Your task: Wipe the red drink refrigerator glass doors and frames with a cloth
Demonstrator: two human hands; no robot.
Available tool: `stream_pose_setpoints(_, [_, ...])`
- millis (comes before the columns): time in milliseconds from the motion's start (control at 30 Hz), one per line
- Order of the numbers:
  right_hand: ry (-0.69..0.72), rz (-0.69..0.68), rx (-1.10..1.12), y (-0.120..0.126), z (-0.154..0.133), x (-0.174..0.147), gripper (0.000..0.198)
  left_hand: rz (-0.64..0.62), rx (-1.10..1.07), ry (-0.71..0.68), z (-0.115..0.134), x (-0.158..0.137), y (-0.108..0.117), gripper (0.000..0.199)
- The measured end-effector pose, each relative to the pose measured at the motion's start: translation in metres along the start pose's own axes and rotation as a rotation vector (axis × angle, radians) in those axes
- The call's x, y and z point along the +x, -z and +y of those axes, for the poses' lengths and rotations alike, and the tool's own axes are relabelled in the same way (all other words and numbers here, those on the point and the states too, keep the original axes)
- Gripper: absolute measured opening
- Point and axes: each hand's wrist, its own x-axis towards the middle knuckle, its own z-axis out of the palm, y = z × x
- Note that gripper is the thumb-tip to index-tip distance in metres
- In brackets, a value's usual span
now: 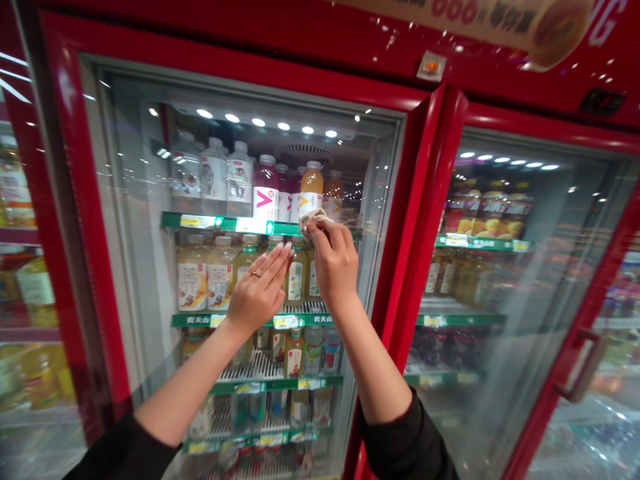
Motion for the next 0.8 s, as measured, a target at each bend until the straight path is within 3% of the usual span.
stream_pose_setpoints(100, [0.03,-0.104,0.016,0.014,-0.001,-0.016,0.033,0.008,-0.038,0.016,-0.001,0.0,0.001,0.083])
stream_pose_setpoints(200, [-0.04,-0.093,-0.031,0.022,0.012,-0.021,0.031,0.007,-0.113,0.022,-0.003,0.0,0.004,0.085])
stream_pose_setpoints(333, [-0.145,0.011,-0.067,0.007,0.017,-0.001,0.026,-0.023,-0.224,0.031,-0.008,0.001,0.009,0.089])
stream_pose_setpoints(433, [-0.113,-0.027,-0.002,-0.006,-0.003,0.01,0.029,-0.041,-0.273,0.038,-0.012,0.002,0.016,0.09])
stream_pose_setpoints(533, [-0.016,-0.099,0.043,-0.002,-0.023,-0.001,0.03,-0.015,-0.244,0.055,-0.02,0.0,0.025,0.089])
stream_pose_setpoints(633, [0.038,-0.135,0.053,0.013,-0.025,-0.024,0.029,-0.007,-0.161,0.039,-0.036,-0.008,0.037,0.088])
stream_pose_setpoints(800, [-0.071,-0.021,-0.011,0.014,-0.012,-0.029,0.026,-0.066,-0.032,-0.014,-0.073,-0.03,0.054,0.087])
